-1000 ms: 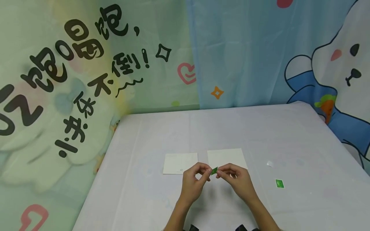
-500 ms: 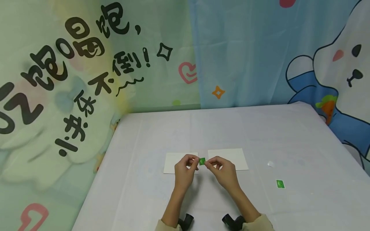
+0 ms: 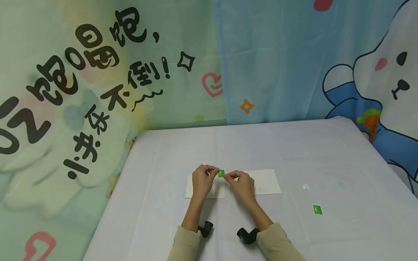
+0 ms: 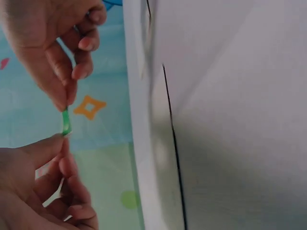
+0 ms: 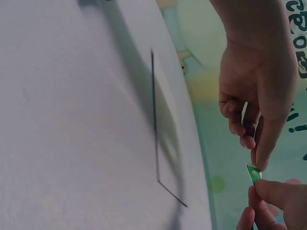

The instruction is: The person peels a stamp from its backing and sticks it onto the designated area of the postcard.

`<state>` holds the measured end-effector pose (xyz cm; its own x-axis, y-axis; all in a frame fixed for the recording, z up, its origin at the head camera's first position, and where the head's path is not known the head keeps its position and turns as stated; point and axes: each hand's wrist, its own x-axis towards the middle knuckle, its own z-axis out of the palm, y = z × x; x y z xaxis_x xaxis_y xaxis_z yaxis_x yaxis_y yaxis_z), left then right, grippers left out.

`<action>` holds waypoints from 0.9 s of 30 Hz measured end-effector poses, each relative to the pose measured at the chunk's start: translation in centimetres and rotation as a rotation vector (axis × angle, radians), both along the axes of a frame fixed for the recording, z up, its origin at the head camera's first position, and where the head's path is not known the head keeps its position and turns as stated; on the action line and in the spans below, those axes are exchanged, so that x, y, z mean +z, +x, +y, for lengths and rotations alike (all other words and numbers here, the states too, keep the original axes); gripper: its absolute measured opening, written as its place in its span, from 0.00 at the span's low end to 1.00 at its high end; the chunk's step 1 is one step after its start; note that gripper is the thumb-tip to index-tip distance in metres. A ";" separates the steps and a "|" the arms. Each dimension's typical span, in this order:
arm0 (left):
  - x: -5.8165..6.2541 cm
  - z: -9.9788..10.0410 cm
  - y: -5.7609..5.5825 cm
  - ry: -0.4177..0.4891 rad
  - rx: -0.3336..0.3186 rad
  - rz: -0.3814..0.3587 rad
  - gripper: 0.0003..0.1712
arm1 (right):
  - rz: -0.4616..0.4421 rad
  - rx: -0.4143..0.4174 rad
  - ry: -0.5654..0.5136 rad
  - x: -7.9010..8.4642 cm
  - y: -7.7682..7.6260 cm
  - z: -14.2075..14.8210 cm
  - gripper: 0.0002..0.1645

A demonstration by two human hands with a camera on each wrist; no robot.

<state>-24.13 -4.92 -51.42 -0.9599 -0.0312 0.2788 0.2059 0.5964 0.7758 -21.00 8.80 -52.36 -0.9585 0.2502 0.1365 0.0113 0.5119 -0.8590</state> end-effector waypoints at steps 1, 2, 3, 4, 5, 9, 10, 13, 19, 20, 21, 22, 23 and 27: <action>-0.1 -0.1 -0.2 -0.013 0.004 -0.026 0.09 | -0.008 -0.007 0.003 -0.3 -0.2 -0.2 0.10; -0.3 -0.1 -0.4 -0.023 0.008 -0.053 0.08 | -0.017 -0.013 0.007 -0.6 -0.3 -0.3 0.11; -0.5 -0.2 -0.6 -0.031 0.008 -0.079 0.08 | -0.026 -0.019 0.013 -0.9 -0.4 -0.4 0.11; -0.8 -0.2 -0.7 -0.035 0.008 -0.102 0.08 | -0.036 -0.025 0.022 -1.2 -0.5 -0.5 0.11; -1.0 -0.3 -0.9 -0.042 0.010 -0.119 0.08 | -0.047 -0.027 0.029 -1.4 -0.6 -0.5 0.12; -2.1 -0.4 -1.3 -0.063 0.017 -0.167 0.08 | -0.084 -0.040 0.086 -2.5 -0.8 -0.7 0.12; -2.2 -0.4 -1.3 -0.069 0.019 -0.172 0.08 | -0.087 -0.045 0.101 -2.7 -0.8 -0.8 0.12; -2.7 -0.4 -1.4 -0.082 0.021 -0.181 0.08 | -0.083 -0.059 0.138 -2.9 -0.8 -1.1 0.10; -3.1 -0.3 -1.5 -0.092 0.015 -0.168 0.07 | -0.057 -0.076 0.198 -3.1 -0.8 -1.4 0.08; -3.2 -0.2 -1.5 -0.097 0.011 -0.158 0.07 | -0.055 -0.079 0.207 -3.2 -0.8 -1.4 0.08; -3.2 -0.2 -1.6 -0.098 0.007 -0.151 0.07 | -0.054 -0.083 0.216 -3.2 -0.8 -1.5 0.08; -3.2 -0.2 -1.6 -0.103 0.007 -0.145 0.07 | -0.054 -0.087 0.225 -3.2 -0.8 -1.5 0.08; -3.2 -0.1 -1.6 -0.106 0.004 -0.141 0.07 | -0.056 -0.092 0.232 -3.2 -0.9 -1.6 0.08; -3.2 -0.1 -1.7 -0.115 0.014 -0.148 0.07 | -0.066 -0.114 0.255 -3.3 -1.0 -1.8 0.08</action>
<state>-25.85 -5.03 -54.67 -0.9904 -0.0207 0.1367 0.0856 0.6846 0.7239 -22.01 6.95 -55.68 -0.9352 0.3224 0.1467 0.1331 0.7036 -0.6980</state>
